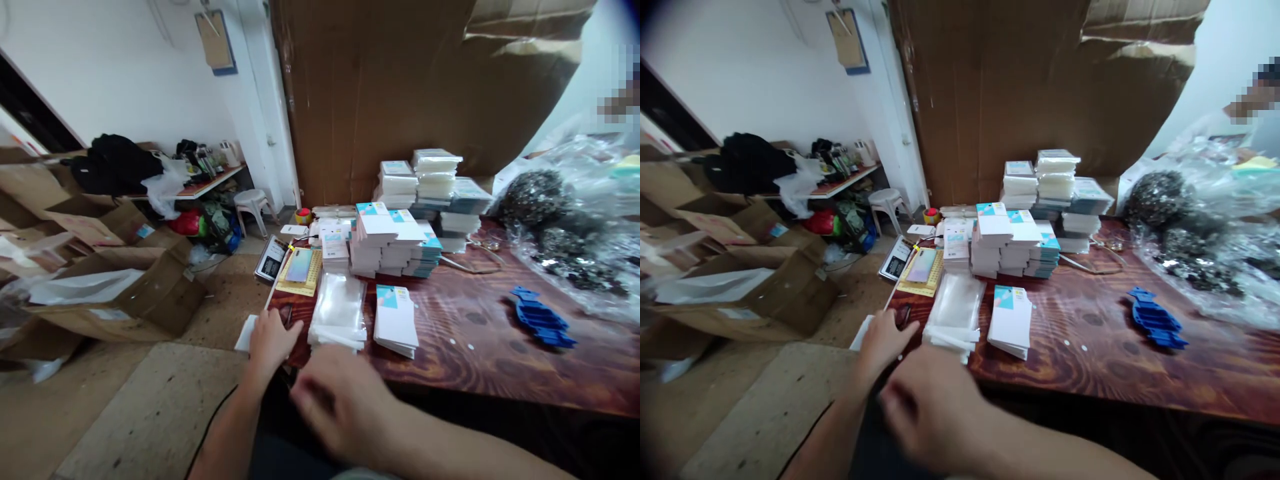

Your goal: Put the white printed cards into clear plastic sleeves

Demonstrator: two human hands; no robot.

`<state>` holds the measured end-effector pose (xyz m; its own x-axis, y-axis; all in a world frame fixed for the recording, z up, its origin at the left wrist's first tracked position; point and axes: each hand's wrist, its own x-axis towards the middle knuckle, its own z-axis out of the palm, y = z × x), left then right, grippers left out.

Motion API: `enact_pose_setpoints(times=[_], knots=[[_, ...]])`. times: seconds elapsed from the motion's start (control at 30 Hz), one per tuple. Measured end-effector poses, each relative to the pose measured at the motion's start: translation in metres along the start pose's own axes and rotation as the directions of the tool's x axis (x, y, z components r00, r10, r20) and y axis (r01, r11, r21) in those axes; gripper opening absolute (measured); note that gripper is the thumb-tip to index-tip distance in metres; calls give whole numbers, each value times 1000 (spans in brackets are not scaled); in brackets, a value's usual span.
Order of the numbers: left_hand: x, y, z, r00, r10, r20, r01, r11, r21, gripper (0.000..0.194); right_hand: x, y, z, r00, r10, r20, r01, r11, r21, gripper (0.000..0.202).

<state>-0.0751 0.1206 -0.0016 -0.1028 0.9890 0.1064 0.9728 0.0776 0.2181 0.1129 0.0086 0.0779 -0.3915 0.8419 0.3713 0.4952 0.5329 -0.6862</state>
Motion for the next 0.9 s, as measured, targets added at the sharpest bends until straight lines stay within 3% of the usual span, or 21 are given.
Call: enact_pose_setpoints(times=[0.1,0.2,0.27,0.37,0.47,0.57,0.67,0.8,0.9], knots=[[-22,-6,10,998,8,65,-6,999,-32,24,5,48,-3,995,80,-65,-96,951,-296,11],[-8,3,2,992,-69,102,83,987,-135,11,-2,89,4,993,119,5,-99,847,-522,25],[6,12,-3,992,-84,90,97,983,-153,11,-7,102,10,989,129,78,-59,809,-585,23],[16,23,0,1000,-13,25,14,999,-45,29,-11,105,11,983,119,141,-9,793,-609,17],[8,25,10,999,40,29,-42,997,70,54,-11,101,0,981,107,159,1,828,-561,19],[-3,21,15,991,10,135,-14,1000,26,45,-8,105,-12,977,140,163,-38,860,-510,17],[-6,15,8,983,-51,176,64,996,-67,36,-6,114,-20,969,202,140,-108,861,-496,16],[14,19,-11,990,-140,-3,137,972,-190,30,-5,120,-20,967,225,118,-142,862,-486,10],[52,42,-16,985,-39,-168,2,976,-217,33,-5,121,-18,971,191,142,-95,859,-503,11]])
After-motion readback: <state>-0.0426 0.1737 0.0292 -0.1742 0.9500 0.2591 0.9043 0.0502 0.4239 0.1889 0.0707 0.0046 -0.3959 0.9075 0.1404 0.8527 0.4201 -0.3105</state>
